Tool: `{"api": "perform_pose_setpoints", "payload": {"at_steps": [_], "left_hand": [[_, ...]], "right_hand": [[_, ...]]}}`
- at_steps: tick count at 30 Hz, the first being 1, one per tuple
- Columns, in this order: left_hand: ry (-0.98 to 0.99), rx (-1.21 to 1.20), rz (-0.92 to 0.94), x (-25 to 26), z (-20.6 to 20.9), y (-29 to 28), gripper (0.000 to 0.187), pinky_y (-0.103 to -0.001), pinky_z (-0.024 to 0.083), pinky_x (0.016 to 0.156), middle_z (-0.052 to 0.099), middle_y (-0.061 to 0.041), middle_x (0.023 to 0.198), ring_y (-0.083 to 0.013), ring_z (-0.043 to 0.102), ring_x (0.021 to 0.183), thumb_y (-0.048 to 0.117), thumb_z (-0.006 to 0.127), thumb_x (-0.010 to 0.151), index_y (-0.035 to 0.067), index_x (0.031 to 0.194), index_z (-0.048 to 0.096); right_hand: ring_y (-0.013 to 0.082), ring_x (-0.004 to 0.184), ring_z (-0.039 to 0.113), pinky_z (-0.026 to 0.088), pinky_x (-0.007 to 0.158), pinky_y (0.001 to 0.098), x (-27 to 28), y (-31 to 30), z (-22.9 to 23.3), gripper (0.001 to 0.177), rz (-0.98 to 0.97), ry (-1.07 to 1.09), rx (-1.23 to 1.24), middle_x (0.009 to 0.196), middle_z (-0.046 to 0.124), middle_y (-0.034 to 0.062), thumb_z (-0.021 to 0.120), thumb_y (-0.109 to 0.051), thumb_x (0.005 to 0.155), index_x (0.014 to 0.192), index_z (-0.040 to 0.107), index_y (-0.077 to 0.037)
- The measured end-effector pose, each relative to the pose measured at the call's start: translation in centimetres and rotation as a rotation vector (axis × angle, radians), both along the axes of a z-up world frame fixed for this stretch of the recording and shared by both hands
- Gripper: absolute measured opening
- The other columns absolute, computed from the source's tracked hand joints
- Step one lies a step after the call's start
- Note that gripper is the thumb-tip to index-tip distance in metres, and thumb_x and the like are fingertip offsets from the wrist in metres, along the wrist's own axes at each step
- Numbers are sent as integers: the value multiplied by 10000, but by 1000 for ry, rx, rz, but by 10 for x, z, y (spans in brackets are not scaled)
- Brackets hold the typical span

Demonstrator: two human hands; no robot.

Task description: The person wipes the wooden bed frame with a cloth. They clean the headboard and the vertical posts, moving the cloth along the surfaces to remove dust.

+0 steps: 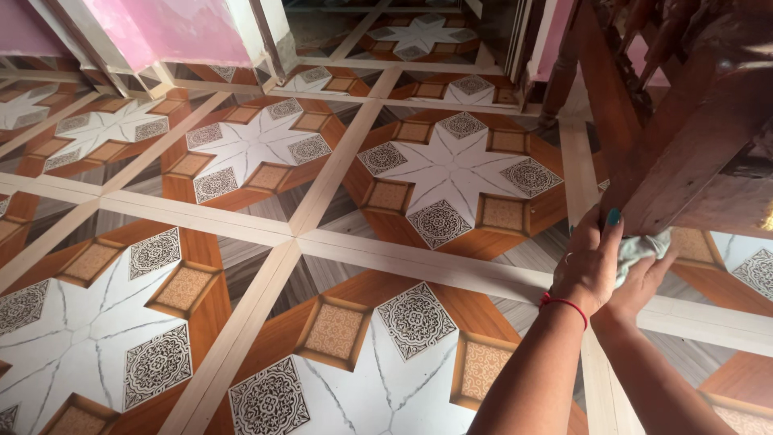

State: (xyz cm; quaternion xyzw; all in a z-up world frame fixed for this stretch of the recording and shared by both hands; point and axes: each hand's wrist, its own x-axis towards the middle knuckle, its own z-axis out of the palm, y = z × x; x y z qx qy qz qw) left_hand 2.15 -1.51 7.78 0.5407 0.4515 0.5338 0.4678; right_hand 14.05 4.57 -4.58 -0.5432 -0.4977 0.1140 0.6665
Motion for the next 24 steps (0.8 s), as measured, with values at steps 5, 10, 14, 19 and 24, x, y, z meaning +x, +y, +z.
{"api": "perform_pose_setpoints", "payload": {"at_steps": [5,10,14,19,24], "left_hand": [[-1,-54,17,1,-6,5,771,-465,398,1081,542,-170,1472,-389,518,1342,683,322,977,121,1478,485],[-10,-85,19,5,-16,12,864,-458,388,1108,534,-154,1499,-371,505,1365,768,327,923,147,1510,455],[24,-100,16,7,-26,16,915,-464,379,1108,486,-130,1541,-365,497,1368,817,286,892,191,1547,413],[92,-106,53,13,-34,25,875,-498,406,1060,366,-93,1611,-393,510,1327,788,249,898,205,1537,376],[141,-53,93,15,-40,21,782,-503,421,1067,408,-123,1591,-401,500,1354,717,248,978,194,1545,380]], "right_hand": [[274,1191,611,495,1003,402,4,2,-6,450,461,621,-187,1365,599,142,517,-328,1064,1418,467,-54],[253,1184,630,511,1008,398,36,14,35,440,556,791,-603,1357,619,116,482,-369,1068,1392,520,-75],[236,1178,646,524,1012,394,52,18,63,446,635,750,-524,1351,635,95,454,-402,1071,1372,562,-92],[266,1188,634,518,998,424,31,23,38,442,538,651,-214,1370,633,105,476,-380,1048,1364,575,-88],[300,1290,602,475,1071,439,28,29,17,446,229,-250,-331,1379,643,108,473,-430,1078,1370,563,-105]]}}
